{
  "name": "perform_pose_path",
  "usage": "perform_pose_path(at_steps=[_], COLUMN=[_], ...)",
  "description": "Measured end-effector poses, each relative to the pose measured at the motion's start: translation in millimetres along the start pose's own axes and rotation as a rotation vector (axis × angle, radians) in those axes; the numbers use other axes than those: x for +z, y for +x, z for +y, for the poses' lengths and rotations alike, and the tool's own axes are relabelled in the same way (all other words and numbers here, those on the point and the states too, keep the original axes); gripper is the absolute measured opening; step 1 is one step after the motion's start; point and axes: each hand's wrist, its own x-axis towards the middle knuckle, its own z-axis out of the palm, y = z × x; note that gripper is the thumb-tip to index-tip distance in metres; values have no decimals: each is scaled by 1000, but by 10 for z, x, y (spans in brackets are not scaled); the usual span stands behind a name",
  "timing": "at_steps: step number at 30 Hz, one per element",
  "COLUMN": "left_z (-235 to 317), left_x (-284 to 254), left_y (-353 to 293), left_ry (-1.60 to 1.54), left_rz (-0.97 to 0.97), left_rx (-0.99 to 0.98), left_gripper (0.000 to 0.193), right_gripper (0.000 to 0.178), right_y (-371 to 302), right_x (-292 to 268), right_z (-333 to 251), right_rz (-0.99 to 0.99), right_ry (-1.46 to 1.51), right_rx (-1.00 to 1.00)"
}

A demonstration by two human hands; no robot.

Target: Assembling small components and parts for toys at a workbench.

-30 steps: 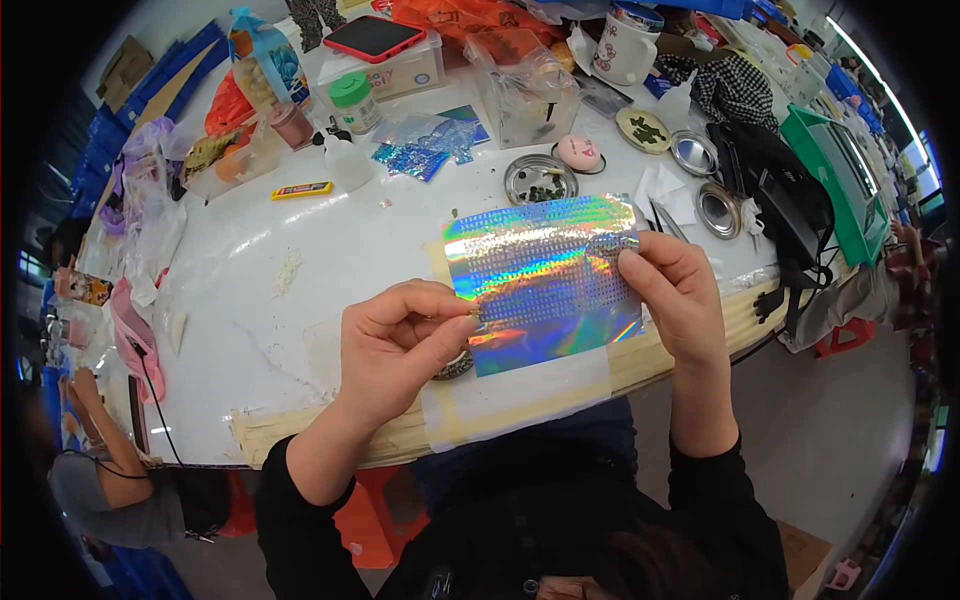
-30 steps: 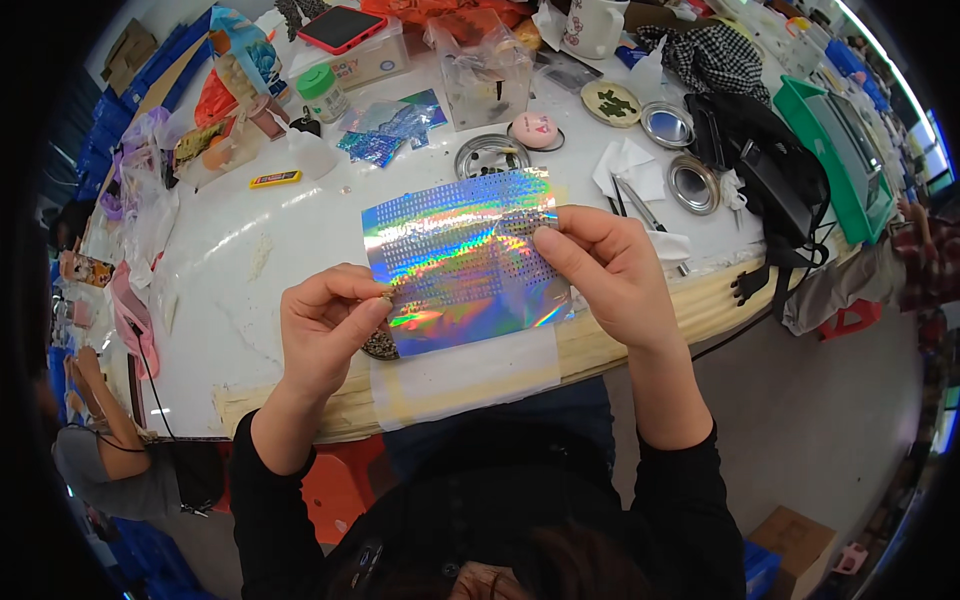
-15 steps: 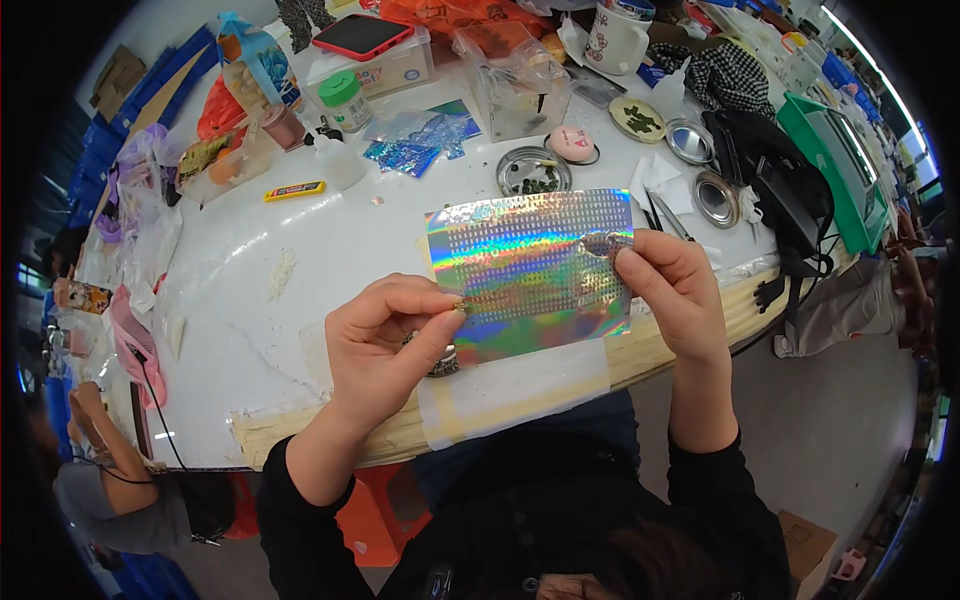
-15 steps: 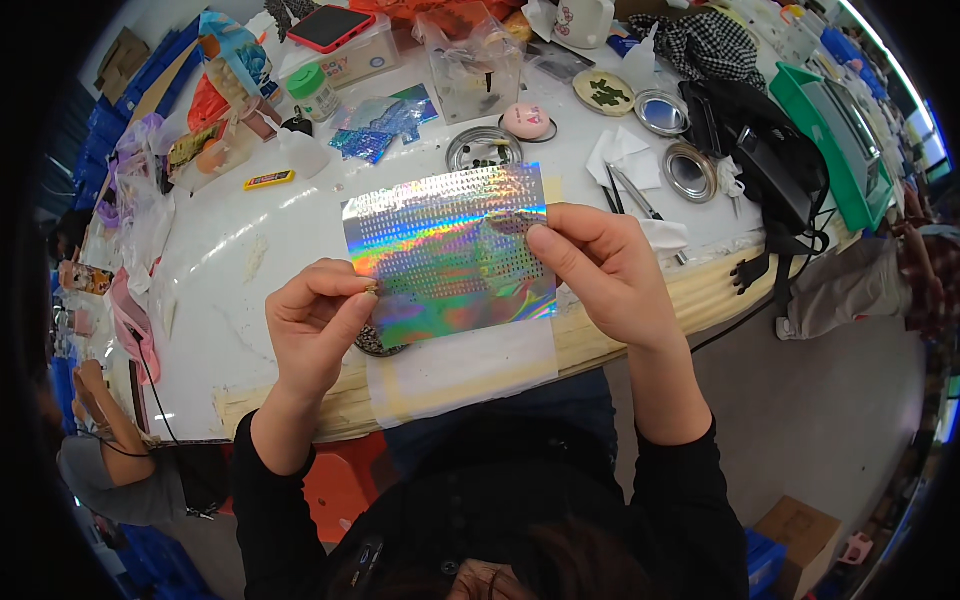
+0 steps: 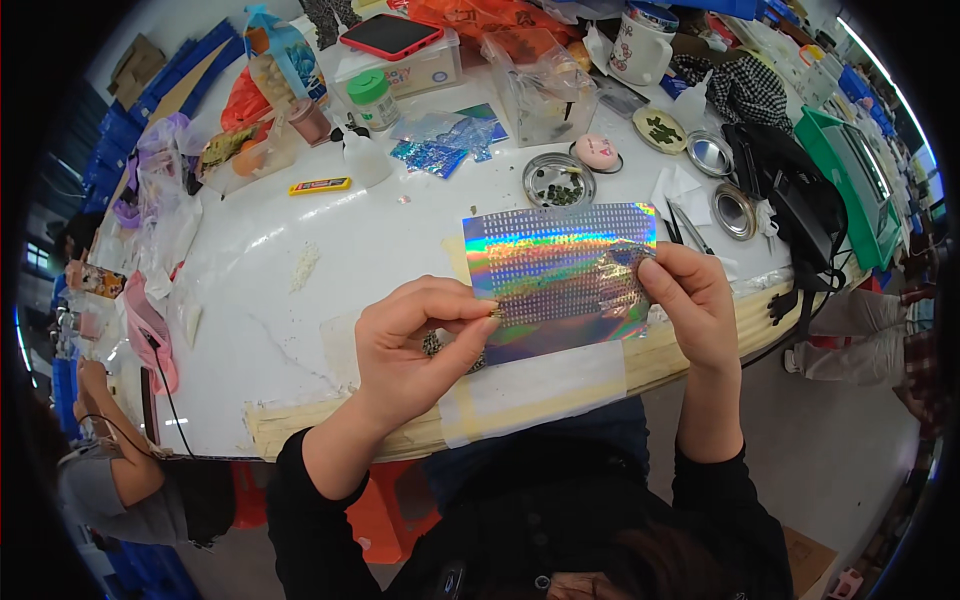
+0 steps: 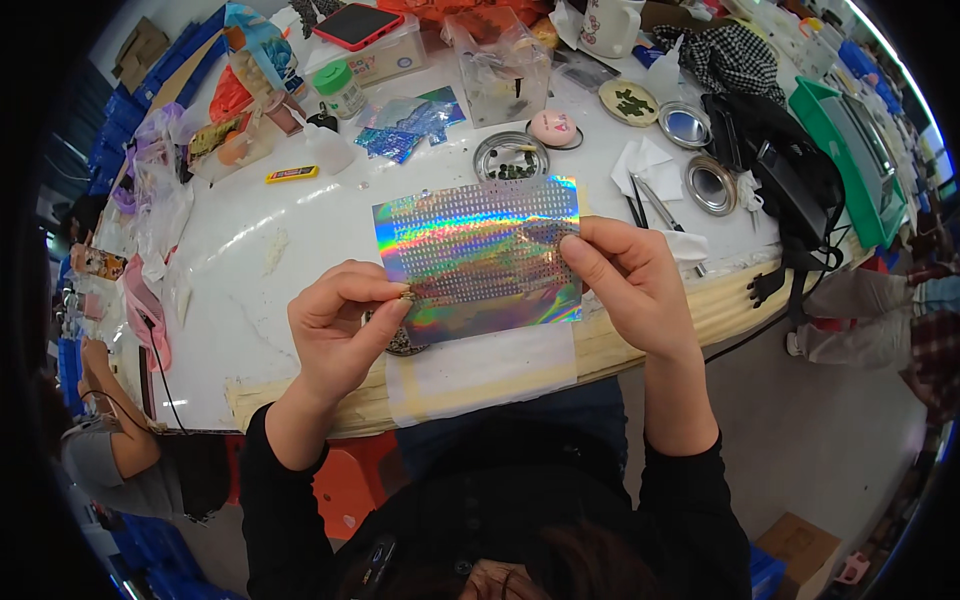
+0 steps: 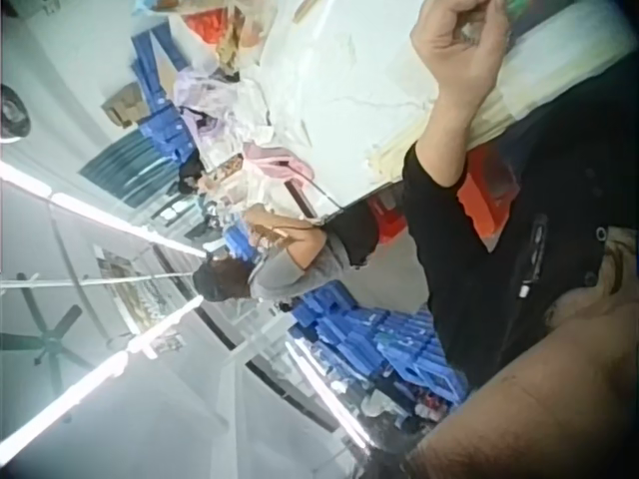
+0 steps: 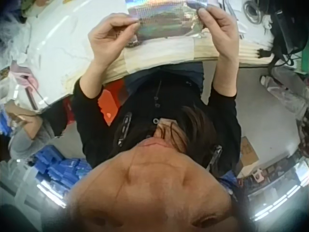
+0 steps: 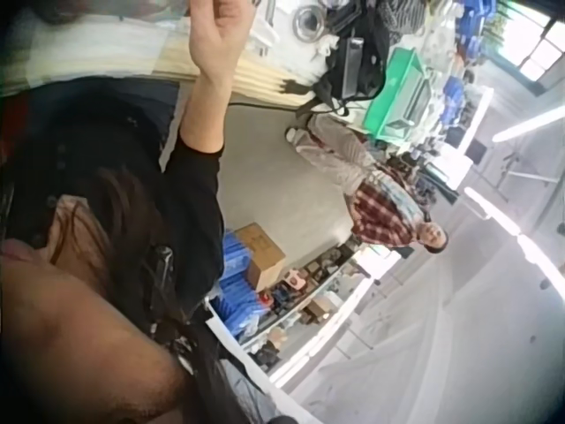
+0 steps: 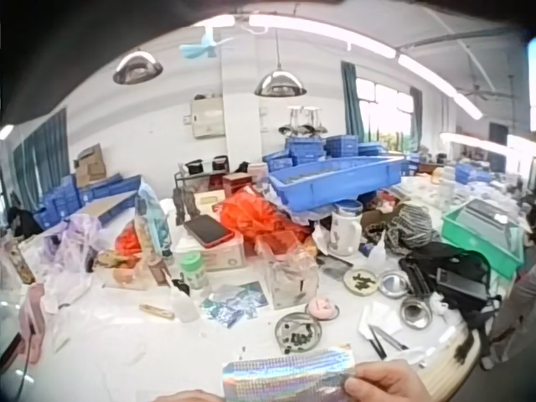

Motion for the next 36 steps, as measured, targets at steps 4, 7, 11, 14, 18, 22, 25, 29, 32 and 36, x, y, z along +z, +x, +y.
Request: perform_pose_path(at_steps=[4,7,11,14,18,22,25,29,32,36], left_z=[-3,2,38,47,49,44,51,54,35,-1], left_x=[2,5,12,15,16,20,20,26,18,1], left_y=[-10,-15,-16,-18,-18,-28,-22,-22,-26,-33], left_ry=[1,-5,-26,-30,-18,-43,-43,-49,-52,-49], left_rz=[3,5,-5,-1,1,13,9,12,15,17], left_rx=[-1,-8,-46,-45,-41,-55,-53,-56,-45,-19], left_gripper=[15,15,15,15,15,15,15,14,15,16], right_gripper=[25,26,25,24,23,23,23,22,22,27], right_y=[-5,-8,-12,-16,-19,-19,-16,-19,-14,-14], right_x=[9,-13,-9,35,3,13,-16,11,-2,3], right_z=[-9,-9,3,-7,-5,-37,-23,-37,-34,-12], right_rz=[-8,-29,-11,17,-1,-16,-31,-14,-20,-16], right_ry=[37,28,17,32,10,28,17,8,17,-5], right_rx=[0,5,20,22,23,18,13,5,26,21])
